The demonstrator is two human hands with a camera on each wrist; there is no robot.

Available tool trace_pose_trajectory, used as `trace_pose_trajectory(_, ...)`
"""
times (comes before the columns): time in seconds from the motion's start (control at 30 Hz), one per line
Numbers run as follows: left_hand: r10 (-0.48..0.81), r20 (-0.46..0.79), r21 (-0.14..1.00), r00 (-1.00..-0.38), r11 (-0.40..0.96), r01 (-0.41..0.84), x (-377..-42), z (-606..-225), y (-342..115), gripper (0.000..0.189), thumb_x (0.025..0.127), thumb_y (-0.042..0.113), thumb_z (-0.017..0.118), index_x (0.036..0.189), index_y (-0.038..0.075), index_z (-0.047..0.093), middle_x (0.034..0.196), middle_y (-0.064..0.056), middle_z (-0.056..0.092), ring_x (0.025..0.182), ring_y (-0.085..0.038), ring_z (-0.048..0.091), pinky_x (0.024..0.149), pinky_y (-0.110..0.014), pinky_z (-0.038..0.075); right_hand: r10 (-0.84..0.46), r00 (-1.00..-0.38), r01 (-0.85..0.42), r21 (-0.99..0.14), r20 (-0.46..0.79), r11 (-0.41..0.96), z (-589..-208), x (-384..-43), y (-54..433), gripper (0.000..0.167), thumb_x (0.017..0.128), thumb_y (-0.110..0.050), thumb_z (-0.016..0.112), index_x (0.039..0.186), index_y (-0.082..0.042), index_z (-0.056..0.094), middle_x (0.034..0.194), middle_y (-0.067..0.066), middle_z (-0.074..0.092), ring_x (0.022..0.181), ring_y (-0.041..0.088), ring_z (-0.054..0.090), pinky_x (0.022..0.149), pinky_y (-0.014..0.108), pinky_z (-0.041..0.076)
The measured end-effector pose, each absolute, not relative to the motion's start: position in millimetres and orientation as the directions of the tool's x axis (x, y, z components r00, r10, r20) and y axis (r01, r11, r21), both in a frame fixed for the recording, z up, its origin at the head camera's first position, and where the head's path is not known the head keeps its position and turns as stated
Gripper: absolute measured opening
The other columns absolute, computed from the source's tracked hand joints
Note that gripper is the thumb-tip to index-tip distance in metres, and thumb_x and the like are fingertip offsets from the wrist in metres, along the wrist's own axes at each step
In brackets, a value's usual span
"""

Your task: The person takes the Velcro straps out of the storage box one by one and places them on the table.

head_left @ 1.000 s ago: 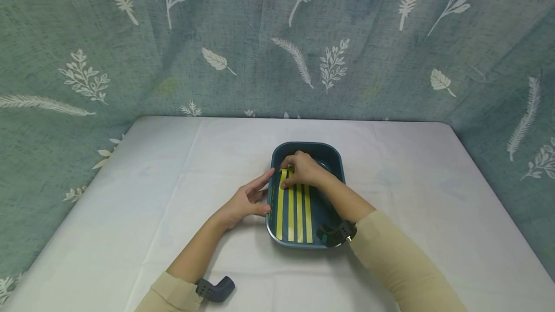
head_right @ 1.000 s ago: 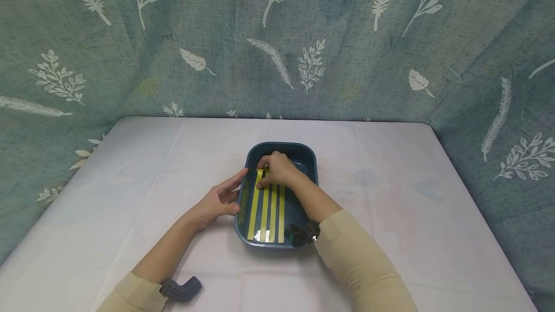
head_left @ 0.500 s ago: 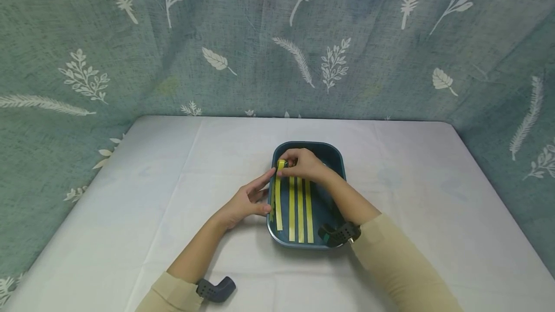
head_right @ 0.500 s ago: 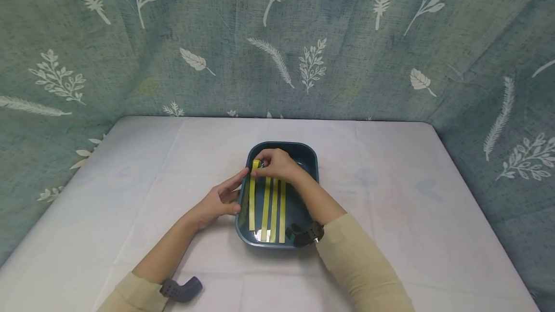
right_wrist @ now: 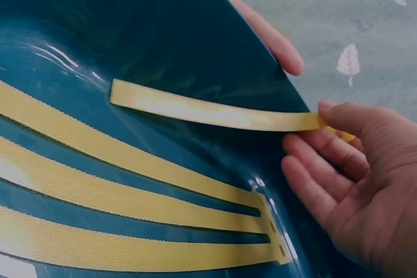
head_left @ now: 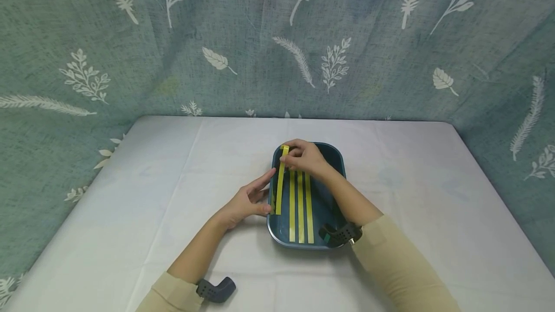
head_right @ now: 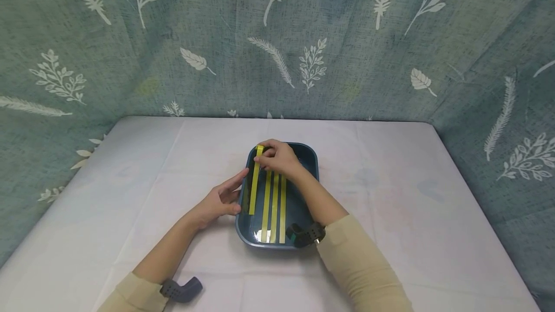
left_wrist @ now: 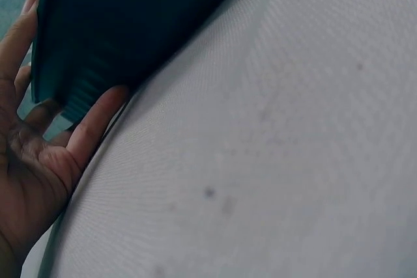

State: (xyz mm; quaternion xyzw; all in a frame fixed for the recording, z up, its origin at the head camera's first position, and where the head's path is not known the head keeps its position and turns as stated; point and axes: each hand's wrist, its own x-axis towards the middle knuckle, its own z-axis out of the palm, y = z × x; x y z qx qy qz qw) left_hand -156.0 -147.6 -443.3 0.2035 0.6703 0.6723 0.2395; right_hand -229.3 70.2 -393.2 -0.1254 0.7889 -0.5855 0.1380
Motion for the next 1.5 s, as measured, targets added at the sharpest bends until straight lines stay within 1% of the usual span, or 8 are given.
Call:
trace_pose_trajectory(0.13,0.591,-0.057,0.998,-0.805,0.023,-0.054,-156,-442,-148,0.089,0.078,0.024,0.079,0.149,0.033,0.027,0.159,0.004,0.015,0.142,-0.034,0.023,0.105,-0.040,0.039,-0.346,-0.936,-0.003,-0.984,-0.059,0.176,-391,-230,71,0.049,0.087,-0.008,0.067,0.133,-0.007,0.051,0.085,0.008,0.068,0.080,0.033,0.066,0.081,0.048,0.055)
trace_pose_trajectory(0.27,0.585,-0.050,0.999,-0.809,0.032,-0.038,-156,-441,-148,0.088,0.078,0.024,0.079,0.149,0.034,0.027,0.158,0.004,0.015,0.142,-0.033,0.023,0.110,-0.041,0.032,-0.349,-0.937,0.001,-0.996,-0.032,0.087,-388,-231,72,0.057,0.086,-0.005,0.067,0.139,-0.010,0.046,0.091,0.010,0.069,0.075,0.018,0.066,0.082,0.051,0.054)
trace_pose_trajectory(0.37,0.585,-0.048,0.999,-0.809,0.032,-0.036,-157,-440,-149,0.087,0.078,0.023,0.078,0.149,0.034,0.028,0.158,0.005,0.015,0.142,-0.033,0.023,0.111,-0.042,0.028,-0.346,-0.938,-0.030,-0.998,0.010,0.054,-387,-232,73,0.056,0.088,-0.005,0.065,0.140,-0.012,0.046,0.102,0.016,0.069,0.077,0.012,0.067,0.080,0.049,0.055)
trace_pose_trajectory(0.53,0.588,-0.043,0.999,-0.807,0.027,-0.034,-158,-439,-149,0.088,0.078,0.024,0.079,0.149,0.033,0.029,0.158,0.004,0.015,0.141,-0.034,0.024,0.111,-0.043,0.028,-0.269,-0.957,-0.102,-0.994,0.105,-0.026,-384,-233,74,0.042,0.088,-0.003,0.065,0.129,-0.005,0.057,0.113,0.021,0.065,0.079,0.010,0.068,0.069,0.037,0.059)
trace_pose_trajectory(0.77,0.576,-0.045,0.999,-0.816,0.041,-0.026,-159,-437,-150,0.086,0.078,0.021,0.079,0.148,0.034,0.030,0.158,0.004,0.016,0.142,-0.033,0.024,0.113,-0.043,0.025,-0.219,-0.963,-0.115,-0.975,0.157,-0.192,-377,-234,78,0.047,0.084,0.004,0.066,0.129,-0.004,0.056,0.119,0.013,0.063,0.078,0.011,0.068,0.062,0.029,0.058)
trace_pose_trajectory(1.03,0.577,-0.039,0.999,-0.816,0.044,-0.017,-157,-439,-152,0.089,0.075,0.030,0.081,0.148,0.033,0.029,0.158,0.003,0.016,0.142,-0.032,0.024,0.114,-0.043,0.022,-0.262,-0.949,-0.126,-0.972,0.176,-0.198,-377,-232,82,0.058,0.082,0.008,0.066,0.135,-0.009,0.049,0.130,0.013,0.054,0.076,0.010,0.069,0.065,0.030,0.058)
trace_pose_trajectory(1.2,0.586,-0.036,0.999,-0.810,0.029,-0.024,-154,-443,-151,0.089,0.076,0.028,0.080,0.148,0.032,0.029,0.158,0.003,0.015,0.141,-0.032,0.025,0.112,-0.041,0.027,-0.247,-0.956,-0.105,-0.972,0.157,-0.212,-378,-229,89,0.062,0.081,0.011,0.065,0.138,-0.006,0.045,0.133,0.016,0.050,0.076,0.009,0.069,0.068,0.032,0.059)
trace_pose_trajectory(1.5,0.581,-0.033,0.999,-0.813,0.033,-0.017,-154,-443,-150,0.090,0.076,0.026,0.081,0.149,0.029,0.029,0.158,0.004,0.016,0.142,-0.032,0.024,0.114,-0.041,0.022,-0.252,-0.954,-0.104,-0.967,0.164,-0.234,-363,-225,99,0.064,0.081,0.014,0.063,0.139,-0.003,0.041,0.127,0.009,0.052,0.074,0.009,0.068,0.065,0.027,0.058)
